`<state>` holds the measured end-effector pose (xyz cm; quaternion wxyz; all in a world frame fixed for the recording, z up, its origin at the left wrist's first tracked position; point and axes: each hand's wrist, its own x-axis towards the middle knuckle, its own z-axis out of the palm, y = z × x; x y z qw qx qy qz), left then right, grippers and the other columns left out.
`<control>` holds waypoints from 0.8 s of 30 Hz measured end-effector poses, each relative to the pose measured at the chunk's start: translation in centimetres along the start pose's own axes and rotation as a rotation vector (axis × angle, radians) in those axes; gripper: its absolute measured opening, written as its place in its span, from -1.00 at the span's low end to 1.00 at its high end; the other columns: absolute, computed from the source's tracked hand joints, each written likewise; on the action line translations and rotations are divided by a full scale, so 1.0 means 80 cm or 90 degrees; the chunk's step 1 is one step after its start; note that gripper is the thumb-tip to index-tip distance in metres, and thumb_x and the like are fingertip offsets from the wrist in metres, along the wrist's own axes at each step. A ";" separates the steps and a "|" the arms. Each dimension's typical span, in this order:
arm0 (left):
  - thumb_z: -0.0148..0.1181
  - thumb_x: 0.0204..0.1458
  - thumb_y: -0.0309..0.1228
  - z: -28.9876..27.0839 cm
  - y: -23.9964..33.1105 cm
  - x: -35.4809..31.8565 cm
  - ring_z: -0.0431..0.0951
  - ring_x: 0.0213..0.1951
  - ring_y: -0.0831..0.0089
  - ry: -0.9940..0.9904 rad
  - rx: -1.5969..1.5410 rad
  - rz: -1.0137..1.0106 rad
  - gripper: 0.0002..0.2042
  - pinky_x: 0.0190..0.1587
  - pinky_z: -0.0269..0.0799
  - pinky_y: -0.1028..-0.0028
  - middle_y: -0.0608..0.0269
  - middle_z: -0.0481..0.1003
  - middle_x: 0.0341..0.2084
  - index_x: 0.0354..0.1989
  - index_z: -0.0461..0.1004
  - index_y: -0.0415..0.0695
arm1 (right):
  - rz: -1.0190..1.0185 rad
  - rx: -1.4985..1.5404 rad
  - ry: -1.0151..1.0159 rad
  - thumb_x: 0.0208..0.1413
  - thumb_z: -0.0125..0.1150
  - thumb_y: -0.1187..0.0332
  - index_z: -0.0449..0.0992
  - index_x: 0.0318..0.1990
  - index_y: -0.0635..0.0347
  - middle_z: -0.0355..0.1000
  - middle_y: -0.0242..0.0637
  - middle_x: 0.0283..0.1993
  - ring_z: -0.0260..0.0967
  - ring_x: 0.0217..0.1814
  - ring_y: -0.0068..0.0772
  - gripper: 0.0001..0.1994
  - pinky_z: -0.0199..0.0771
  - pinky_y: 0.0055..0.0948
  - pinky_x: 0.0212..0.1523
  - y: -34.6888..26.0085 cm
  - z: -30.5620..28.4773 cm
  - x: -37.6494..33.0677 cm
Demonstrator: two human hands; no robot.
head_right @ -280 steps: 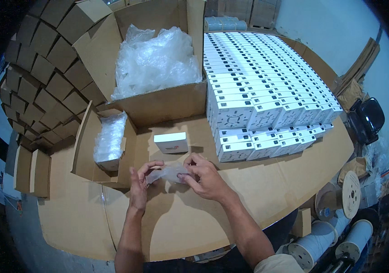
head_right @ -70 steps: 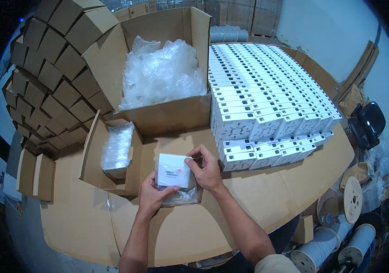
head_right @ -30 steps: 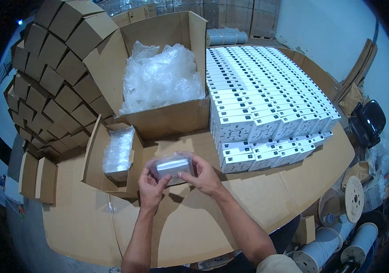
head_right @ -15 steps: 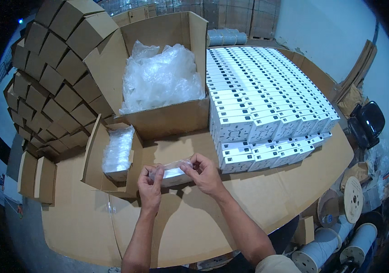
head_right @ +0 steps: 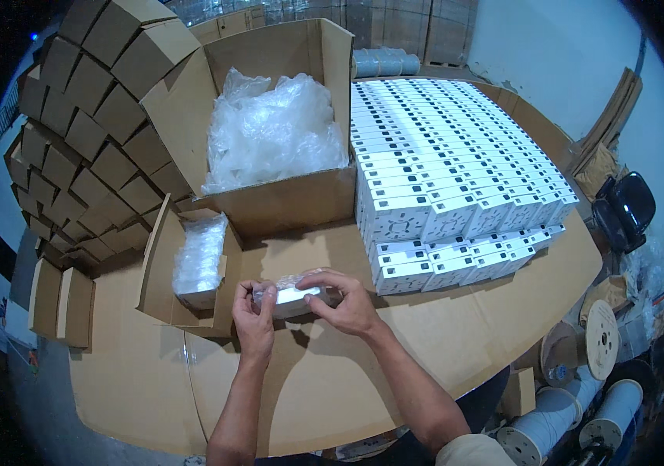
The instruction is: Packing small white product boxes into larger cardboard shipping boxes in a warehouse setting.
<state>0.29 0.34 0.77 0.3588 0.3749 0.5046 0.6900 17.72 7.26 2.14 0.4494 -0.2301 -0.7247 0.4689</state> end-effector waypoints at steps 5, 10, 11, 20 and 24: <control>0.27 0.15 -0.53 0.011 0.016 -0.007 0.48 -0.04 0.41 0.070 0.121 0.148 -0.72 0.05 0.39 0.39 0.21 0.52 -0.20 -0.02 0.34 -0.19 | 0.217 0.059 0.009 0.13 0.30 0.51 0.62 -0.05 0.27 0.54 -0.49 -0.33 0.35 -0.37 -0.79 -0.78 0.38 -0.69 -0.36 -0.017 0.003 0.001; 0.32 0.02 -0.57 0.004 0.034 -0.013 0.44 0.12 0.18 -0.037 0.601 0.550 -0.66 0.21 0.33 0.18 0.26 0.56 -0.08 -0.01 0.46 -0.15 | 0.204 0.049 -0.006 0.14 0.30 0.50 0.61 -0.05 0.28 0.56 -0.43 -0.29 0.39 -0.33 -0.75 -0.78 0.42 -0.66 -0.33 -0.014 -0.002 0.000; 0.34 0.00 -0.57 0.009 0.036 -0.015 0.45 0.12 0.18 -0.079 0.637 0.553 -0.67 0.24 0.31 0.16 0.30 0.57 -0.06 -0.03 0.50 -0.13 | 0.185 0.063 0.000 0.14 0.31 0.50 0.60 -0.05 0.29 0.58 -0.39 -0.26 0.42 -0.31 -0.73 -0.78 0.45 -0.65 -0.30 -0.014 -0.001 0.000; 0.40 -0.04 -0.58 0.003 0.026 -0.008 0.60 -0.06 0.23 -0.123 0.375 0.235 -0.64 0.13 0.45 0.24 0.17 0.59 -0.12 -0.02 0.52 -0.17 | 0.050 -0.046 -0.016 0.12 0.30 0.50 0.59 -0.06 0.28 0.57 -0.26 -0.03 0.52 -0.06 -0.48 -0.77 0.53 -0.52 -0.17 0.000 -0.010 0.002; 0.40 0.03 -0.57 -0.003 0.016 -0.003 0.62 -0.08 0.40 -0.126 0.210 0.105 -0.64 -0.02 0.54 0.42 0.14 0.61 -0.15 0.01 0.50 -0.21 | 0.058 -0.104 -0.023 0.09 0.28 0.52 0.60 0.00 0.25 0.57 -0.17 0.02 0.46 0.16 -0.26 -0.71 0.51 -0.38 0.03 -0.020 -0.006 0.004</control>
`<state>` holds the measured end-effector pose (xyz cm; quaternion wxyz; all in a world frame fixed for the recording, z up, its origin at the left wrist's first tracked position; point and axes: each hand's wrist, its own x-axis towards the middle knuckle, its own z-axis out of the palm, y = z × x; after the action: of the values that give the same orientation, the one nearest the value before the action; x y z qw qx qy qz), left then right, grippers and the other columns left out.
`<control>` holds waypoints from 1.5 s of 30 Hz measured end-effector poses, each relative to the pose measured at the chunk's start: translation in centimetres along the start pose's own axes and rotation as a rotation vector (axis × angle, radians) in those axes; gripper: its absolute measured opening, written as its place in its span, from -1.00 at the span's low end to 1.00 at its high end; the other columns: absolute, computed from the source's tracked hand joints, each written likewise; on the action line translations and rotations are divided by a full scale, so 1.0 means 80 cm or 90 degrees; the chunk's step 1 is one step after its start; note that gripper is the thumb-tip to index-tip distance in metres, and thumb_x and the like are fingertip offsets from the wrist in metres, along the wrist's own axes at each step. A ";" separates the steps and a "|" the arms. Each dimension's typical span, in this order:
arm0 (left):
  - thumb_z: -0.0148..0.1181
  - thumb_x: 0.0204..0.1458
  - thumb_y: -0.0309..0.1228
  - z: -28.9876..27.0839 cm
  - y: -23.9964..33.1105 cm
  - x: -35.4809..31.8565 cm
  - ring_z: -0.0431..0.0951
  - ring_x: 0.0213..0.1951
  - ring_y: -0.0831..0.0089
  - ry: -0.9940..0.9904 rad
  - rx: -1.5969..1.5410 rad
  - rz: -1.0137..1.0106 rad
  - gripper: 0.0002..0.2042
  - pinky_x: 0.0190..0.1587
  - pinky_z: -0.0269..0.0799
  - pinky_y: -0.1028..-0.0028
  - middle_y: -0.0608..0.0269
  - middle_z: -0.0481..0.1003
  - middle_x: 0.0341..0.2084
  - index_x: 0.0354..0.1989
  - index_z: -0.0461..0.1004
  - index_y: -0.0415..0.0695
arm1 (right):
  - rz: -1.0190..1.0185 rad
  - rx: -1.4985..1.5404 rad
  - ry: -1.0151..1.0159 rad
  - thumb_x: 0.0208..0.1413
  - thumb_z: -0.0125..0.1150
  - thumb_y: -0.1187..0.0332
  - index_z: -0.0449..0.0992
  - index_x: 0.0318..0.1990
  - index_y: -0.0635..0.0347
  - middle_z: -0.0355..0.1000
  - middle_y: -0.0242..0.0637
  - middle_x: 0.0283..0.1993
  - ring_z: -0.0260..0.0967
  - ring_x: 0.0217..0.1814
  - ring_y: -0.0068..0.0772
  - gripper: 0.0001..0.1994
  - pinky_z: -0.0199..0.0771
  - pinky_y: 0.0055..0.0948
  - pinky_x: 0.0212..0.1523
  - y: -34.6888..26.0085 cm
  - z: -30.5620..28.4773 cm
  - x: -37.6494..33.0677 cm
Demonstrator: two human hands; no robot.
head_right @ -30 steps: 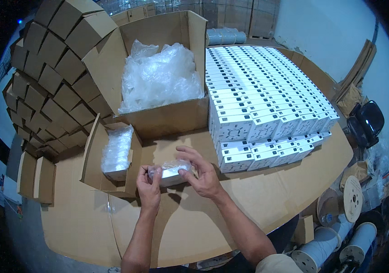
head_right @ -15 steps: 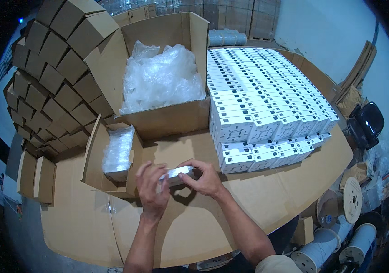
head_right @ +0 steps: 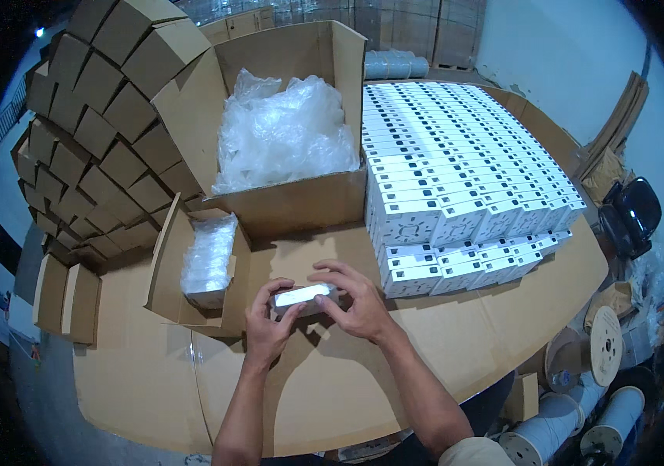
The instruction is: Packing small white product boxes into larger cardboard shipping boxes in a warehouse setting.
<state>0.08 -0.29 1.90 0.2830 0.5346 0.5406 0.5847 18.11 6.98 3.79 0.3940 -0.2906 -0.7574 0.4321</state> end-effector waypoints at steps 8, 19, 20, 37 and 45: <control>0.37 0.10 -0.50 -0.001 -0.010 -0.001 0.58 -0.22 0.59 -0.041 -0.082 -0.146 -0.73 -0.20 0.53 0.52 0.31 0.59 -0.25 -0.03 0.52 -0.19 | -0.125 -0.179 -0.018 0.07 0.27 0.59 0.57 0.09 0.18 0.57 -0.18 -0.04 0.41 0.08 -0.12 -0.62 0.47 -0.23 0.08 -0.007 -0.005 0.000; 0.24 0.15 -0.30 -0.011 -0.012 -0.054 0.15 0.38 -0.12 -0.075 0.314 0.016 -0.30 0.39 0.12 0.11 -0.21 0.14 0.36 0.37 0.09 -0.42 | -0.067 -0.402 -0.059 0.07 0.35 0.49 0.56 -0.08 0.29 0.55 -0.04 -0.18 0.48 -0.18 0.00 -0.75 0.47 -0.17 -0.14 -0.046 -0.017 0.028; 0.19 0.17 -0.22 -0.009 -0.005 -0.067 0.10 0.41 -0.10 -0.120 0.468 0.029 -0.29 0.42 0.04 0.09 -0.21 0.11 0.38 0.38 0.08 -0.40 | -0.071 -0.368 -0.023 0.08 0.35 0.49 0.55 -0.06 0.31 0.55 -0.02 -0.21 0.51 -0.22 0.00 -0.74 0.49 -0.20 -0.21 -0.051 -0.017 0.032; 0.02 0.20 0.05 -0.028 0.056 -0.186 -0.04 0.47 -0.10 -0.237 0.654 -0.072 -0.22 0.46 -0.17 -0.07 -0.10 0.03 0.45 0.43 0.08 -0.30 | -0.231 -0.092 -0.132 0.19 0.21 0.59 0.41 0.13 0.23 0.52 0.00 -0.04 0.57 -0.08 -0.12 -0.65 0.63 -0.24 -0.10 -0.073 0.107 0.090; 0.05 0.17 0.04 -0.027 0.058 -0.183 -0.03 0.46 -0.11 -0.230 0.643 -0.079 -0.20 0.45 -0.16 -0.06 -0.07 0.04 0.45 0.43 0.06 -0.30 | -0.337 -0.317 -0.276 0.09 0.12 0.56 0.37 0.09 0.14 0.42 -0.03 -0.17 0.45 -0.10 0.07 -0.63 0.52 -0.06 -0.12 -0.086 0.135 0.109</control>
<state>3.14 -15.51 1.92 0.1128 0.6633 0.7278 0.1328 3.73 6.03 9.50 0.2408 -0.0749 -0.9525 0.1709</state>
